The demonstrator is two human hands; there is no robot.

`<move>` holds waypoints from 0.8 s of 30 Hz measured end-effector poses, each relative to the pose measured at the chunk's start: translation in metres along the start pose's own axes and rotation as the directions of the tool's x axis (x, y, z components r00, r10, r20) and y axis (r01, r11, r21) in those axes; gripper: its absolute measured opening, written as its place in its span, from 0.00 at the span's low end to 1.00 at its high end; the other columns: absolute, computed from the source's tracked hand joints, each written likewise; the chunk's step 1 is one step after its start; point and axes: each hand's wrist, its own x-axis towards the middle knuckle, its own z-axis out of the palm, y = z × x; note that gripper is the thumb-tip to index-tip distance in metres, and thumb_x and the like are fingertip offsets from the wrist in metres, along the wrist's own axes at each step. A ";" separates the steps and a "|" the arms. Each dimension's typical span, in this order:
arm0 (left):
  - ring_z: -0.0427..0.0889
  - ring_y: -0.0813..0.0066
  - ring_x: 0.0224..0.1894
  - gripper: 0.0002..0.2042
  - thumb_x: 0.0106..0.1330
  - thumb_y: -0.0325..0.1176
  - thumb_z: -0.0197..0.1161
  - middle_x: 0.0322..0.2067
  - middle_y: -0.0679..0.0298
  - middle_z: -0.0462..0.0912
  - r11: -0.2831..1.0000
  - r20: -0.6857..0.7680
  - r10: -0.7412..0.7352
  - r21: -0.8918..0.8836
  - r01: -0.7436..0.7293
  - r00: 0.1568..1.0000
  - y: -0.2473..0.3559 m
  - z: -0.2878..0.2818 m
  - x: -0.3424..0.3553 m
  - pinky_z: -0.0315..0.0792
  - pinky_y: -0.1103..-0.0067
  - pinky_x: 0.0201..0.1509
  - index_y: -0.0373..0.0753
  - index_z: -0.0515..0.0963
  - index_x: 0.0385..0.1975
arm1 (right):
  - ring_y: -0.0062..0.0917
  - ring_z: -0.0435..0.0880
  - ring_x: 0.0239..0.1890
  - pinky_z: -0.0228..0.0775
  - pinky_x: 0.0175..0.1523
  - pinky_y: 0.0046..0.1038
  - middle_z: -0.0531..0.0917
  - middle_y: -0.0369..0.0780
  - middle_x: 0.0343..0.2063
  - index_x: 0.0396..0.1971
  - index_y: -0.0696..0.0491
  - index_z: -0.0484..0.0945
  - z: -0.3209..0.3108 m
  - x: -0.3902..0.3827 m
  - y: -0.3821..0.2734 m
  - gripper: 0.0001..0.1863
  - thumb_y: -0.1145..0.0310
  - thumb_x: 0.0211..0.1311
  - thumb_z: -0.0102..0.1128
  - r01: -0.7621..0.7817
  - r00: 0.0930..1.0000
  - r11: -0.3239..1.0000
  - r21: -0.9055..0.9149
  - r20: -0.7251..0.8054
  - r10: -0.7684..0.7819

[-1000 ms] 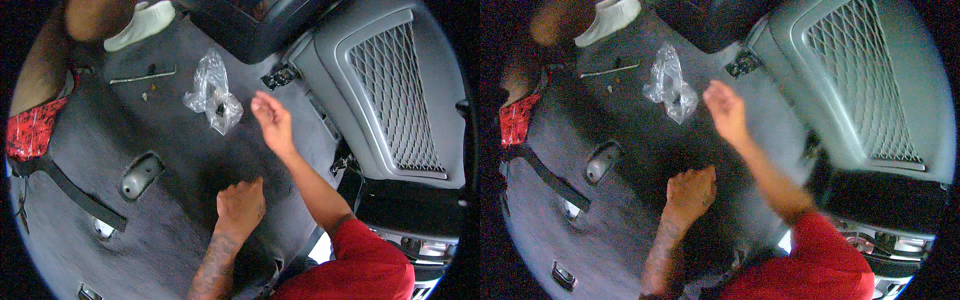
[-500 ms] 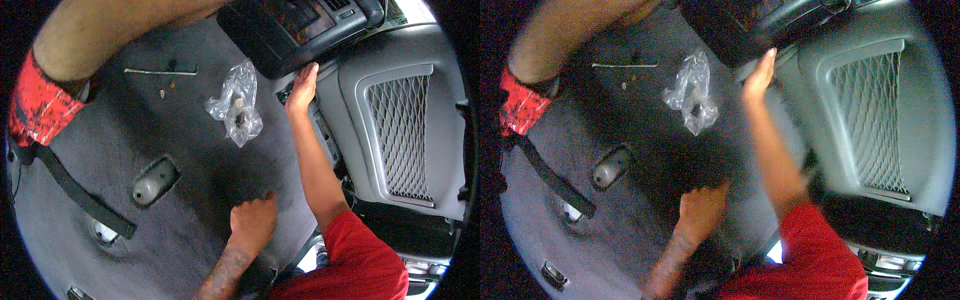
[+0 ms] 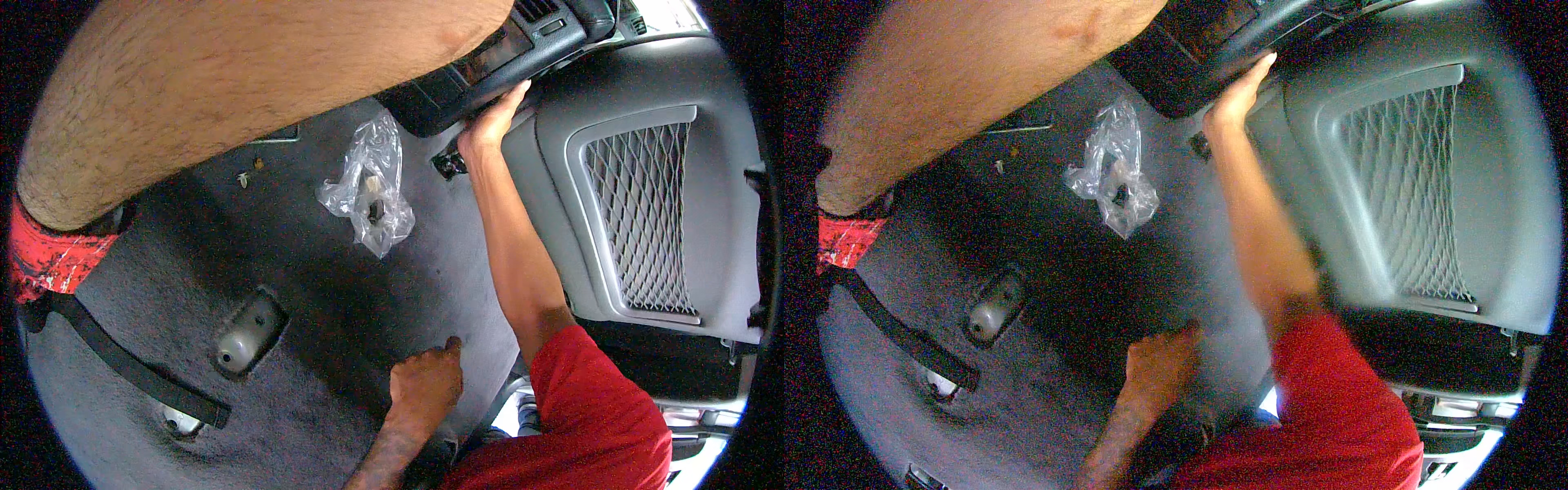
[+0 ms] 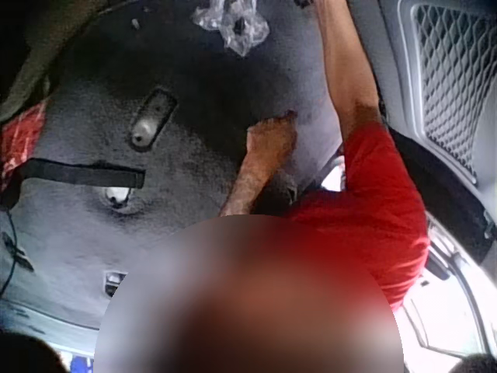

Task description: The person works inside a silver car with the rear seats removed, handling a car radio unit, plastic bags of clips, and a socket wrench. They position the radio into the dashboard opening, adjust its placement, and use the wrench on fasteners near the floor while another person assists from the driver's side.

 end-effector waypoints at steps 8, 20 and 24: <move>0.86 0.55 0.32 0.10 0.60 0.29 0.54 0.27 0.55 0.85 0.998 0.010 -0.012 -0.061 0.012 1.000 0.002 0.001 0.000 0.81 0.64 0.31 0.40 0.75 0.41 | 0.33 0.49 0.73 0.37 0.73 0.45 0.52 0.39 0.72 0.72 0.48 0.48 -0.031 -0.038 0.016 0.43 0.32 0.66 0.35 -0.139 0.981 0.946 -0.292 0.087 0.171; 0.86 0.53 0.34 0.11 0.62 0.35 0.56 0.32 0.54 0.85 0.968 -0.135 -0.103 0.213 0.130 0.986 -0.016 -0.006 0.011 0.80 0.61 0.35 0.44 0.76 0.43 | 0.42 0.50 0.73 0.38 0.75 0.36 0.55 0.52 0.69 0.68 0.61 0.54 -0.116 -0.158 0.037 0.30 0.58 0.74 0.41 0.176 0.895 0.521 -0.835 0.357 0.269; 0.85 0.51 0.33 0.12 0.61 0.39 0.57 0.32 0.54 0.84 0.955 -0.154 -0.130 0.246 0.165 0.980 -0.015 -0.008 0.009 0.80 0.61 0.35 0.45 0.76 0.43 | 0.52 0.58 0.68 0.45 0.72 0.47 0.62 0.55 0.66 0.63 0.61 0.64 -0.142 -0.199 0.041 0.27 0.62 0.69 0.46 0.550 0.810 0.220 -0.806 0.579 0.096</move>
